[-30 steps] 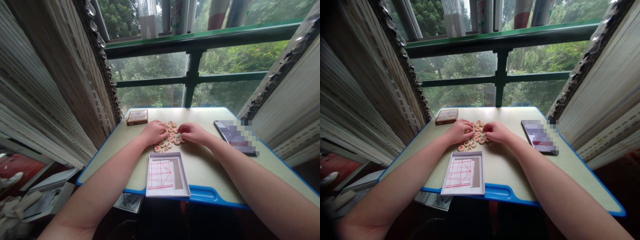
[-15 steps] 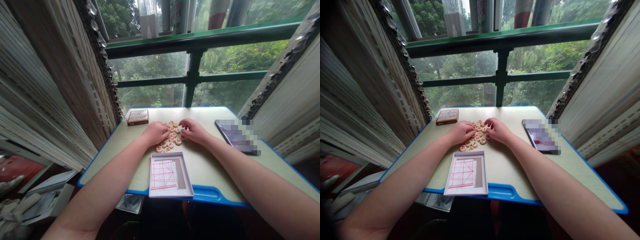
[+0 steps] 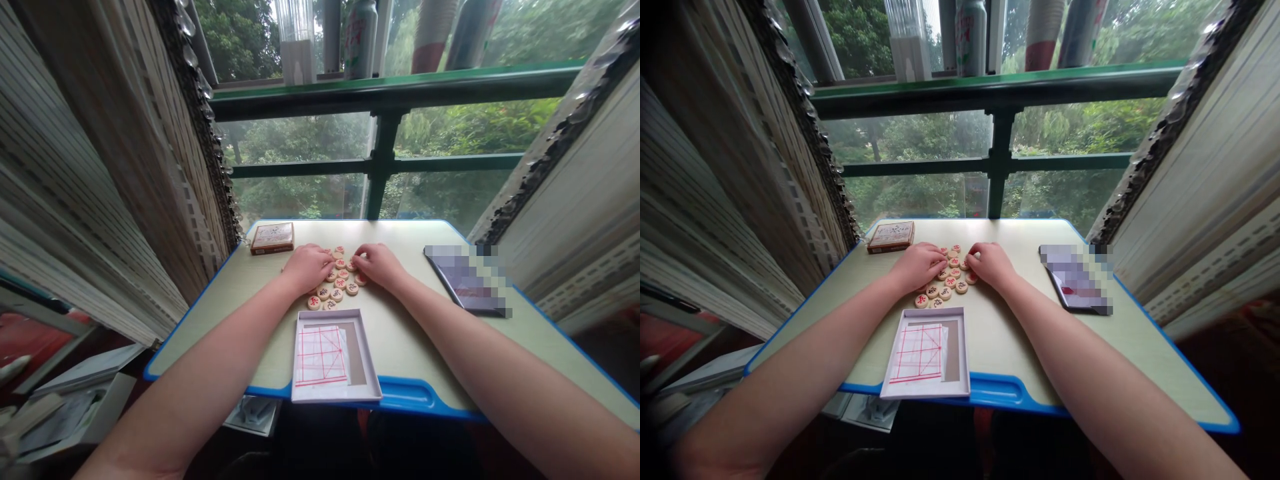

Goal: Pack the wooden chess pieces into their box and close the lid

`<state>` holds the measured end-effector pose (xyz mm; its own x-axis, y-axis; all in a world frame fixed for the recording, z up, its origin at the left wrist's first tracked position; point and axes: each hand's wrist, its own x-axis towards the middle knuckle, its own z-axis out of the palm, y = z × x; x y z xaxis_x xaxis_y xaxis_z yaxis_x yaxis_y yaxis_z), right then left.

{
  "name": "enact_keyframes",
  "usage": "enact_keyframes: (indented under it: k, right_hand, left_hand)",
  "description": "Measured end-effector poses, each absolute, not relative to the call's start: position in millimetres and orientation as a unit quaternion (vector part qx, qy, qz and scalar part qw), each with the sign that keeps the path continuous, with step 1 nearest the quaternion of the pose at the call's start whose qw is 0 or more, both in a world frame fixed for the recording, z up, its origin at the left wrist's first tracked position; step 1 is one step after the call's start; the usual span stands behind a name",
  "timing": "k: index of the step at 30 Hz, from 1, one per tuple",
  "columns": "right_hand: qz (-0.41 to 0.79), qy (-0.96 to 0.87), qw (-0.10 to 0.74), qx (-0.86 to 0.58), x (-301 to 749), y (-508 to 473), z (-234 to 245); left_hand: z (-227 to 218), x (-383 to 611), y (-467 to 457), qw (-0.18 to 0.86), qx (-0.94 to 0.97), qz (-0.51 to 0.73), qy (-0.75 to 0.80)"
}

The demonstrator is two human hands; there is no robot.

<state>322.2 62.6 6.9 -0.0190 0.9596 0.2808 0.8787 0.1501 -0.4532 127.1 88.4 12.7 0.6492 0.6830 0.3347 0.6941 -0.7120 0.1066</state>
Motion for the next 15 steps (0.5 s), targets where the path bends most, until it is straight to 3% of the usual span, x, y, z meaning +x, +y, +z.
enact_keyframes:
  k: [4, 8, 15]
  right_hand:
    - [0.169, -0.65, 0.3, -0.677, 321, 66, 9]
    - [0.189, -0.642, 0.315, -0.673, 321, 69, 7]
    - [0.188, -0.617, 0.362, -0.673, 329, 73, 0]
  left_hand:
    - [16, 132, 84, 0.023, -0.889, -0.166, -0.425]
    - [16, 137, 81, 0.039, -0.864, -0.169, -0.472]
    - [12, 140, 84, -0.02, -0.862, -0.236, -0.448]
